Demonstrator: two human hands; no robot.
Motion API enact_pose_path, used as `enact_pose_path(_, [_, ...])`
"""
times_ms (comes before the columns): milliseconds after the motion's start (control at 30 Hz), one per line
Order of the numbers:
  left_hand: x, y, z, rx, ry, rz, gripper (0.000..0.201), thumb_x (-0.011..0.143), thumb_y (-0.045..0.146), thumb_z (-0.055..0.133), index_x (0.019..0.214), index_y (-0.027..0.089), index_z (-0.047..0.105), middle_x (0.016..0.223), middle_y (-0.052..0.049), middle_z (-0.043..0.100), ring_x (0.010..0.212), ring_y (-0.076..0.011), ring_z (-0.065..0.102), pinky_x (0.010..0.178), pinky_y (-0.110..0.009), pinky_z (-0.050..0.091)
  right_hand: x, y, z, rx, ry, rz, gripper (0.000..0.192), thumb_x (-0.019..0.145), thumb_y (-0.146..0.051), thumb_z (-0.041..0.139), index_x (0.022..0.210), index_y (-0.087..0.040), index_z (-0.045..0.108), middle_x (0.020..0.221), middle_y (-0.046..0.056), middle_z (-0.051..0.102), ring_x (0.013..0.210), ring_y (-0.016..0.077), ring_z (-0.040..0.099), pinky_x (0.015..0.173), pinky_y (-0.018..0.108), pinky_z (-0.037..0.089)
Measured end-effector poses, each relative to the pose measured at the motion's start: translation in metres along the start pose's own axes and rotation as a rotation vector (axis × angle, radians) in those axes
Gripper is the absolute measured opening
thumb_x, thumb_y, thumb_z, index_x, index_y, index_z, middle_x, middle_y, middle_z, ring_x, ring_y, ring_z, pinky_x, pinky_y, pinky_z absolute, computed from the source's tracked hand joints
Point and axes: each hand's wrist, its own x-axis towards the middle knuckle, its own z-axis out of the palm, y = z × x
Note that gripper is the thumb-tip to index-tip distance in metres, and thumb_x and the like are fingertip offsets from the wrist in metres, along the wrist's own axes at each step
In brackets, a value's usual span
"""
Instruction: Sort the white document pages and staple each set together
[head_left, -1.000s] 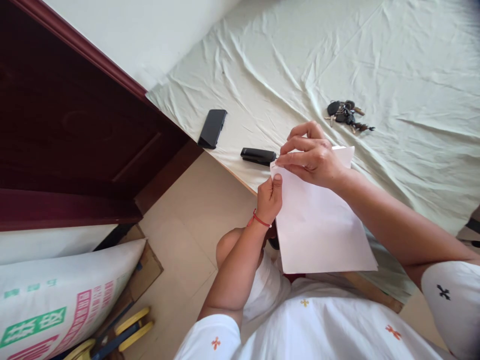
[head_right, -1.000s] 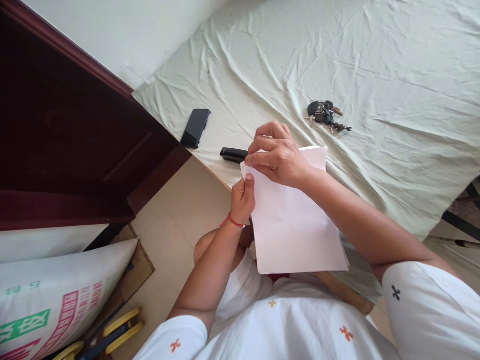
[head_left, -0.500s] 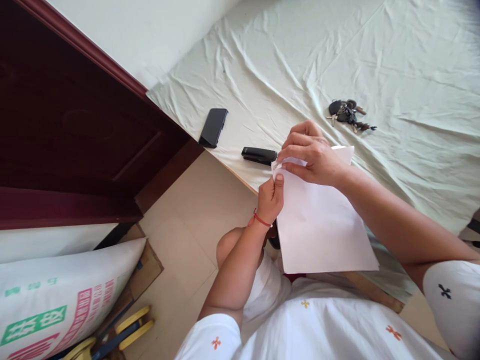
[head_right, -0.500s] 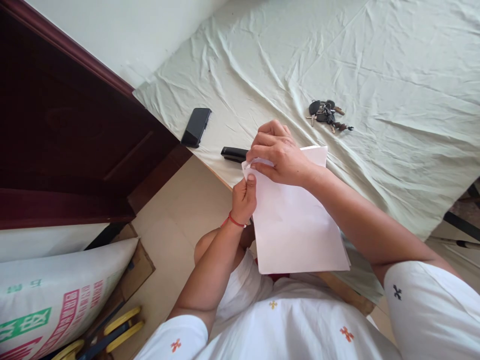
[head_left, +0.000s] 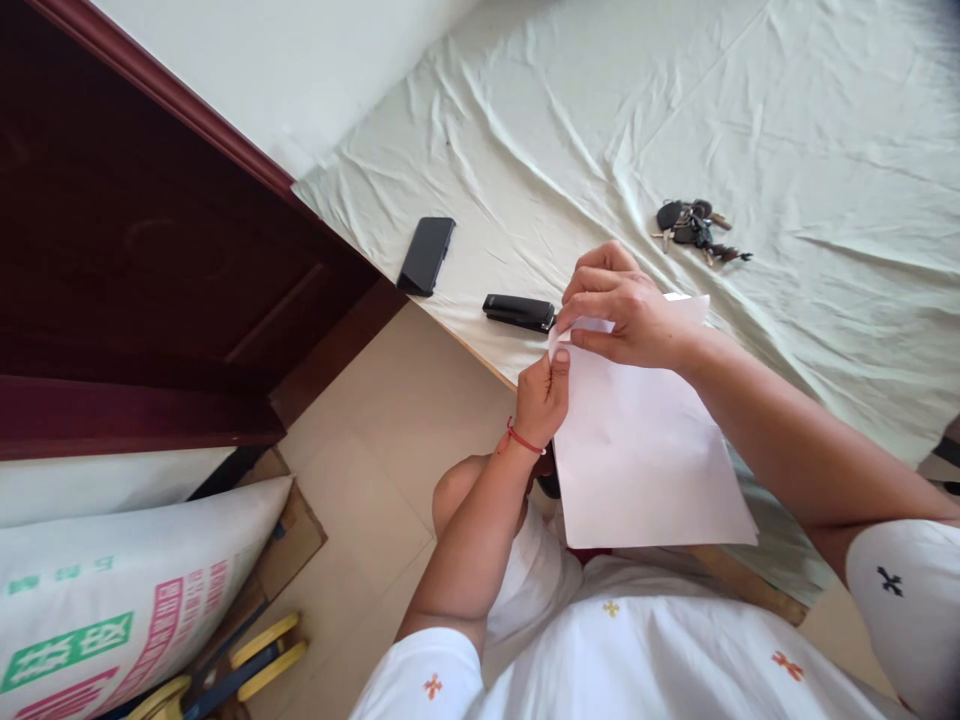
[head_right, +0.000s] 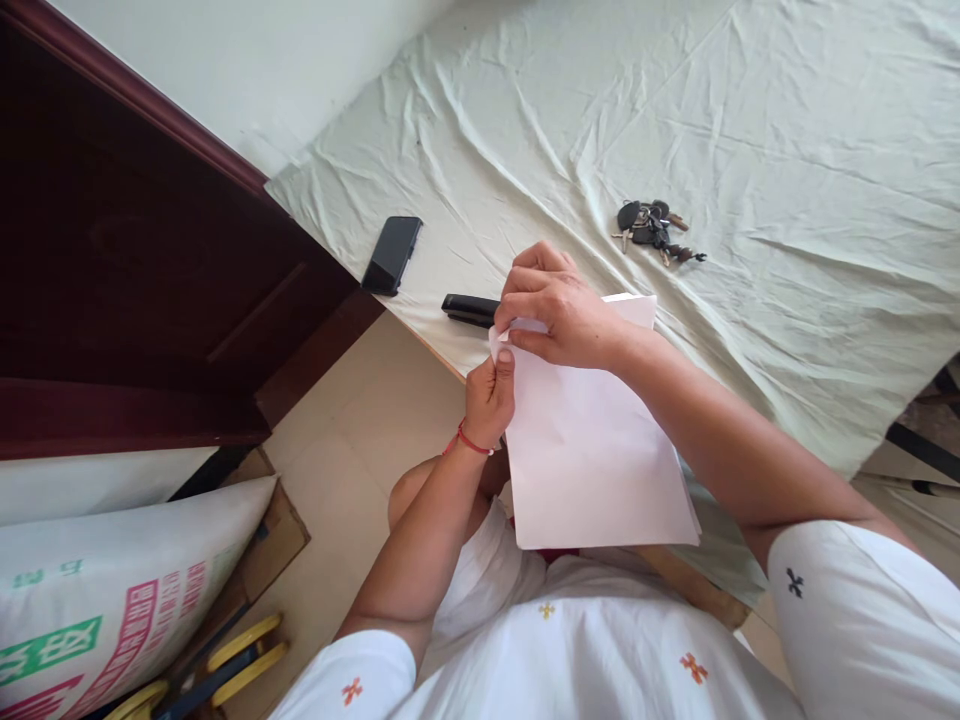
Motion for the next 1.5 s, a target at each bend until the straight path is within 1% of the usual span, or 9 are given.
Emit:
enact_pose_path(233, [-0.001,-0.001,0.000,-0.047,-0.015,-0.014,0.062,0.103,0.076,0.038,0.071,0.023,0.042,0.060,0.005,0.040,0.059,-0.0124,0.037,0.059,-0.031,0.026,-0.002,-0.002,-0.009,0.019,-0.026,-0.004,0.022,0.106,-0.032,0.057,0.109,-0.026,0.078,0.103,0.007,0.070,0.115,0.0281,0.057,0.108,0.053,0.045])
enact_pose_path(400, [-0.002,-0.002,0.001,-0.168,0.018,-0.040,0.064,0.101,0.079,0.039,0.070,0.023,0.042,0.061,0.004,0.038,0.059,-0.0128,0.034,0.059,-0.032,0.027,-0.003,-0.003,-0.006,0.032,-0.030,0.025,0.025,0.108,-0.031,0.051,0.107,-0.025,0.076,0.098,0.006,0.072,0.112,0.0270,0.058,0.103,0.050,0.047])
enact_pose_path(533, [-0.002,-0.005,0.002,-0.297,0.036,-0.105,0.064,0.100,0.078,0.043,0.069,0.023,0.045,0.065,0.002,0.040,0.063,-0.0141,0.037,0.062,-0.032,0.034,-0.006,-0.001,-0.004,0.012,-0.021,0.070,0.024,0.107,-0.031,0.052,0.105,-0.024,0.075,0.099,0.007,0.073,0.112,0.0281,0.058,0.102,0.050,0.044])
enact_pose_path(633, [-0.002,-0.005,0.002,-0.376,0.029,-0.141,0.061,0.099,0.076,0.050,0.072,0.022,0.052,0.067,0.002,0.044,0.065,-0.0145,0.041,0.064,-0.031,0.038,-0.007,0.001,-0.005,0.002,-0.026,0.082,0.023,0.106,-0.030,0.052,0.104,-0.024,0.074,0.099,0.008,0.072,0.114,0.0290,0.057,0.101,0.050,0.043])
enact_pose_path(867, [0.000,-0.003,0.003,-0.611,0.028,-0.181,0.048,0.098,0.066,0.063,0.091,0.020,0.073,0.077,0.000,0.065,0.072,-0.0147,0.057,0.068,-0.028,0.046,-0.008,0.001,-0.006,-0.004,-0.074,0.059,0.022,0.104,-0.022,0.052,0.106,-0.023,0.074,0.100,0.008,0.075,0.127,0.0304,0.057,0.105,0.050,0.041])
enact_pose_path(1033, [0.005,-0.006,0.004,-0.711,0.035,-0.246,0.049,0.089,0.066,0.076,0.108,0.021,0.081,0.089,-0.002,0.077,0.083,-0.0185,0.069,0.077,-0.030,0.053,-0.006,0.000,-0.007,0.001,-0.075,0.027,0.022,0.106,-0.024,0.051,0.105,-0.023,0.073,0.097,0.006,0.076,0.126,0.0297,0.058,0.105,0.049,0.041])
enact_pose_path(1200, [0.008,-0.008,0.005,-0.657,0.061,-0.266,0.051,0.082,0.066,0.082,0.107,0.021,0.082,0.089,-0.001,0.078,0.081,-0.0163,0.068,0.076,-0.028,0.053,-0.008,0.004,-0.007,-0.036,-0.075,0.050,0.023,0.106,-0.030,0.055,0.103,-0.024,0.076,0.094,0.006,0.074,0.119,0.0297,0.058,0.105,0.050,0.039])
enact_pose_path(1333, [0.008,-0.012,0.004,-0.521,0.120,-0.219,0.046,0.087,0.064,0.078,0.102,0.020,0.081,0.085,0.000,0.075,0.075,-0.0135,0.064,0.072,-0.026,0.051,-0.009,0.007,-0.006,-0.061,-0.051,0.149,0.024,0.104,-0.031,0.057,0.100,-0.023,0.079,0.091,0.007,0.072,0.113,0.0299,0.058,0.104,0.050,0.038])
enact_pose_path(1500, [0.006,-0.010,0.000,-0.331,0.144,-0.161,0.048,0.092,0.066,0.070,0.094,0.019,0.077,0.078,0.001,0.069,0.069,-0.0126,0.057,0.067,-0.026,0.047,-0.007,0.004,-0.004,-0.027,-0.039,0.232,0.021,0.102,-0.032,0.060,0.096,-0.023,0.078,0.088,0.007,0.072,0.110,0.0294,0.058,0.102,0.049,0.038])
